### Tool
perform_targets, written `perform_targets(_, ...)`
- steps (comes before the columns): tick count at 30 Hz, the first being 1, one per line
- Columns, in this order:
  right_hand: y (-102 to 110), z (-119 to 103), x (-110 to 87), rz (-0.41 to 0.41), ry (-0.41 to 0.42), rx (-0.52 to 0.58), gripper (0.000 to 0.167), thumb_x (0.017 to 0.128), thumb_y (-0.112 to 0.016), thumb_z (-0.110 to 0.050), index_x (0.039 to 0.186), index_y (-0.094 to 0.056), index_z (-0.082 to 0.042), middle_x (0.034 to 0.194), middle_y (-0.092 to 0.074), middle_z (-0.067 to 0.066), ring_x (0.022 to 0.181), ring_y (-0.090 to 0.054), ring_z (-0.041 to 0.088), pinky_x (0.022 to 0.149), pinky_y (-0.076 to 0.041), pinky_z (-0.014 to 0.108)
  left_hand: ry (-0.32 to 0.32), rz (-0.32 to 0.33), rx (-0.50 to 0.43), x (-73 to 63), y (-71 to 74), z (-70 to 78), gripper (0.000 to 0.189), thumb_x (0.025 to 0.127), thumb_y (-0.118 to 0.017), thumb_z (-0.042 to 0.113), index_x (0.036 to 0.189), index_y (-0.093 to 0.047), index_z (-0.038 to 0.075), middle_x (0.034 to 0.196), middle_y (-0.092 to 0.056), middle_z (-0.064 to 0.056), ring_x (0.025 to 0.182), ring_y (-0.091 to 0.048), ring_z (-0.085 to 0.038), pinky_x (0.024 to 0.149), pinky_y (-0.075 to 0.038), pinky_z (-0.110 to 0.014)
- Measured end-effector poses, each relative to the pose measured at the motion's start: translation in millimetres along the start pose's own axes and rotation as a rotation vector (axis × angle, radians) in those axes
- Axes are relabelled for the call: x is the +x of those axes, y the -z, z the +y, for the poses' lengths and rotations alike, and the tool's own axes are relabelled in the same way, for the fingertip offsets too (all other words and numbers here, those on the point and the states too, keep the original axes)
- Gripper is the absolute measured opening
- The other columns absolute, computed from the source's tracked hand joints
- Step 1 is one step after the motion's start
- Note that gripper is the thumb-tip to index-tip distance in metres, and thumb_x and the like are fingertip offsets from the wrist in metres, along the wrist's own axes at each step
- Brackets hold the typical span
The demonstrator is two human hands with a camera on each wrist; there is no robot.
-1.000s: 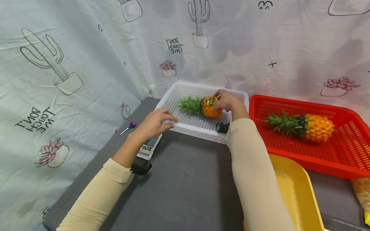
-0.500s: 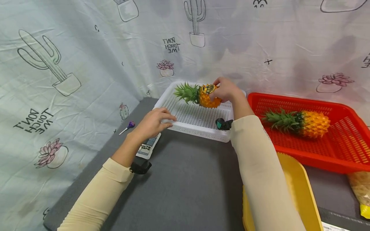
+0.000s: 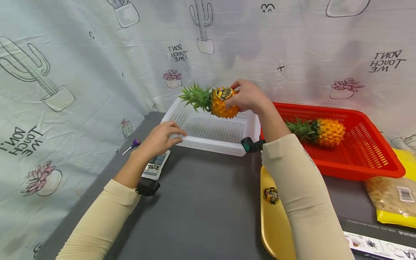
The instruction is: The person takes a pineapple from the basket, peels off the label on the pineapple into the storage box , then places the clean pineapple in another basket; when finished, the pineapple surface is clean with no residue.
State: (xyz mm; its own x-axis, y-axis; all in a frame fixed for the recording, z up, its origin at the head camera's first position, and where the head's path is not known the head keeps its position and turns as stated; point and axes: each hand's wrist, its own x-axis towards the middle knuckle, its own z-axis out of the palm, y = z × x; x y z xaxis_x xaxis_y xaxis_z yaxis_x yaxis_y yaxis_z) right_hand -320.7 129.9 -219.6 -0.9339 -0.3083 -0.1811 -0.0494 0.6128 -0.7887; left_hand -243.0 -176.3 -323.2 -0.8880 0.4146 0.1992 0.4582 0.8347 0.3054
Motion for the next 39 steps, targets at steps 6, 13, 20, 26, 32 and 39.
perform_targets(6,5,-7,-23.5,0.010,0.013,-0.013,0.080,0.091,-0.075,-0.017,0.157,-0.032,-0.006,0.157,-0.040,0.021,0.129,-0.055,0.037,0.100,-0.057,0.045,0.009,-0.003,0.000,-2.6,5.0,-1.7,0.023,0.097,-0.073,0.015,0.119,-0.079,0.013,0.113,-0.068,-0.008,0.108,-0.063,-0.030,0.092,-0.051,-0.048)
perform_targets(13,13,-8,-50.9,0.041,0.022,-0.049,0.078,0.091,-0.074,-0.018,0.156,-0.033,-0.006,0.157,-0.039,0.020,0.125,-0.058,0.036,0.094,-0.060,0.039,0.013,-0.008,0.003,-1.0,8.0,-2.1,0.023,0.097,-0.073,0.015,0.119,-0.078,0.012,0.114,-0.067,-0.009,0.109,-0.062,-0.031,0.093,-0.051,-0.049)
perform_targets(20,16,-3,-81.4,0.047,0.079,-0.136,0.072,0.089,-0.074,-0.020,0.151,-0.040,-0.007,0.156,-0.042,0.019,0.130,-0.053,0.036,0.099,-0.056,0.045,0.013,-0.009,0.004,-4.1,4.8,-5.9,0.022,0.097,-0.073,0.014,0.118,-0.079,0.012,0.112,-0.067,-0.010,0.107,-0.061,-0.031,0.092,-0.051,-0.050)
perform_targets(26,17,9,-104.6,0.065,0.095,-0.163,0.071,0.085,-0.077,-0.018,0.148,-0.045,-0.009,0.152,-0.046,0.018,0.121,-0.053,0.035,0.084,-0.057,0.037,0.025,-0.024,0.012,-5.0,4.2,-5.8,0.023,0.098,-0.072,0.014,0.120,-0.078,0.012,0.114,-0.067,-0.010,0.108,-0.061,-0.032,0.091,-0.051,-0.050)
perform_targets(32,15,22,-123.2,0.063,0.100,-0.135,0.067,0.086,-0.078,-0.014,0.145,-0.047,-0.008,0.146,-0.049,0.020,0.111,-0.057,0.035,0.077,-0.056,0.033,0.011,-0.029,0.008,-2.9,3.2,-4.1,0.024,0.097,-0.072,0.013,0.120,-0.078,0.011,0.115,-0.067,-0.011,0.110,-0.061,-0.033,0.092,-0.051,-0.052)
perform_targets(39,4,33,-138.4,0.040,0.091,-0.155,0.072,0.084,-0.081,-0.017,0.146,-0.046,-0.007,0.144,-0.053,0.020,0.120,-0.059,0.037,0.097,-0.057,0.046,-0.003,-0.034,-0.010,2.5,1.7,2.6,0.024,0.098,-0.072,0.014,0.121,-0.077,0.011,0.116,-0.067,-0.011,0.109,-0.061,-0.033,0.092,-0.051,-0.051)
